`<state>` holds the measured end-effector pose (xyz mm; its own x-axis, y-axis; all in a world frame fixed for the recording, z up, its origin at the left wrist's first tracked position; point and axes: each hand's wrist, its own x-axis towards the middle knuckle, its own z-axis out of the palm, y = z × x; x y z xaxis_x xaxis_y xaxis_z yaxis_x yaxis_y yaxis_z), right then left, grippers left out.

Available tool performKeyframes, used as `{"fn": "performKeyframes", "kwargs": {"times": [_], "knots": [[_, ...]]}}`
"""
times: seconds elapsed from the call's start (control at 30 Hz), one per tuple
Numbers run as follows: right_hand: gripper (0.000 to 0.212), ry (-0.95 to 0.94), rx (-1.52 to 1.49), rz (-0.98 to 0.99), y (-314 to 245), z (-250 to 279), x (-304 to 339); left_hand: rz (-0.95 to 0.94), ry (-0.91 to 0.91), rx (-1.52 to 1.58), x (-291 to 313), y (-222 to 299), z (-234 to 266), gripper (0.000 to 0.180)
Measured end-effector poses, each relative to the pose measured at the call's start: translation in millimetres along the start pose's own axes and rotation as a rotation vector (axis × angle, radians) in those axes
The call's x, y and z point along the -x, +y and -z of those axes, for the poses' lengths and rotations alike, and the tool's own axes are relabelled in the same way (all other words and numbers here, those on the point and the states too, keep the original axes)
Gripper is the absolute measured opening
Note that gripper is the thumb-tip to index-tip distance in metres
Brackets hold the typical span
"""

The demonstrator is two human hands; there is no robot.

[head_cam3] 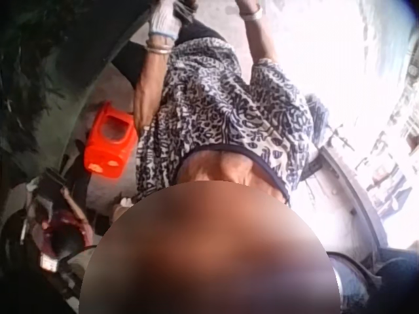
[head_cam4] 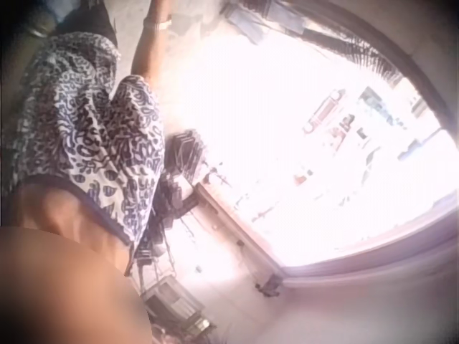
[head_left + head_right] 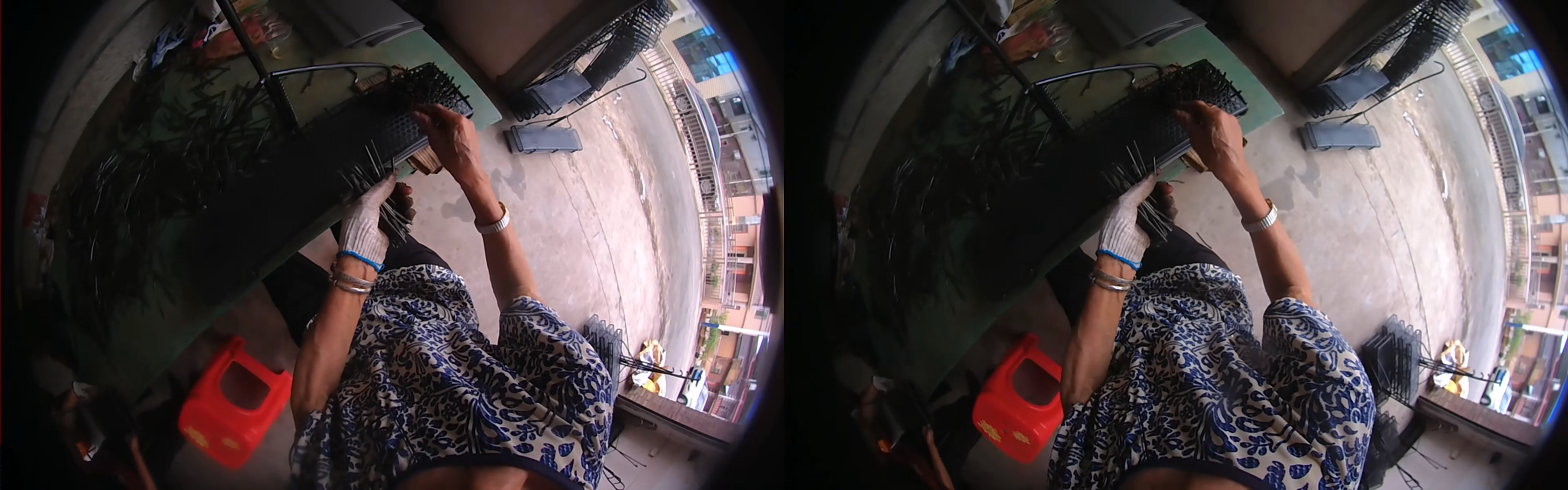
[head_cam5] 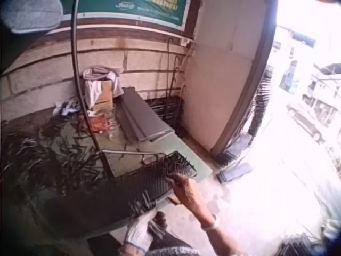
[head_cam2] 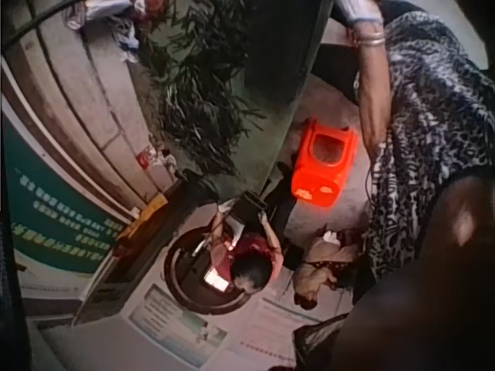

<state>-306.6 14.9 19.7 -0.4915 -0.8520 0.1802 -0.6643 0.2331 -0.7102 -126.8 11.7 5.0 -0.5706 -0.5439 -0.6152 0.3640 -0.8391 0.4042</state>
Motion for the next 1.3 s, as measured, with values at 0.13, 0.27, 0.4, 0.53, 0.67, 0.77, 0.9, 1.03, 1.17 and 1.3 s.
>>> {"fn": "performKeyframes", "kwargs": {"times": [0.13,0.27,0.4,0.53,0.67,0.77,0.9,1.03,1.17,1.3], "knots": [[0.021,-0.499,-0.321,0.110,-26,17,24,-0.022,0.019,-0.035,-1,1,2,0.017],[0.013,-0.435,-0.483,-0.029,-34,21,22,-0.005,-0.009,0.010,-6,-1,5,0.017],[0.011,0.160,-0.147,0.178,-19,-5,-5,0.025,0.013,0.066,-14,-2,16,0.016],[0.013,0.351,-0.123,0.348,-11,-32,-33,0.008,0.092,0.080,-16,-4,10,0.013],[0.014,0.349,-0.091,0.423,-12,-50,-47,0.049,0.046,0.112,-11,-1,9,0.013],[0.012,0.338,-0.027,0.429,-9,-56,-51,0.055,0.051,0.105,-8,2,5,0.015],[0.011,0.255,0.106,0.390,-11,-59,-51,0.012,0.009,0.064,-8,5,6,0.019],[0.016,0.225,0.279,0.409,-18,-58,-47,0.029,0.039,0.062,-7,6,9,0.020],[0.027,-0.175,-0.030,0.259,-21,-16,-34,0.036,-0.076,0.024,-19,4,12,0.021],[0.038,-0.671,-0.241,-0.098,-59,8,-8,0.017,-0.021,-0.023,-2,15,7,0.022]]}}
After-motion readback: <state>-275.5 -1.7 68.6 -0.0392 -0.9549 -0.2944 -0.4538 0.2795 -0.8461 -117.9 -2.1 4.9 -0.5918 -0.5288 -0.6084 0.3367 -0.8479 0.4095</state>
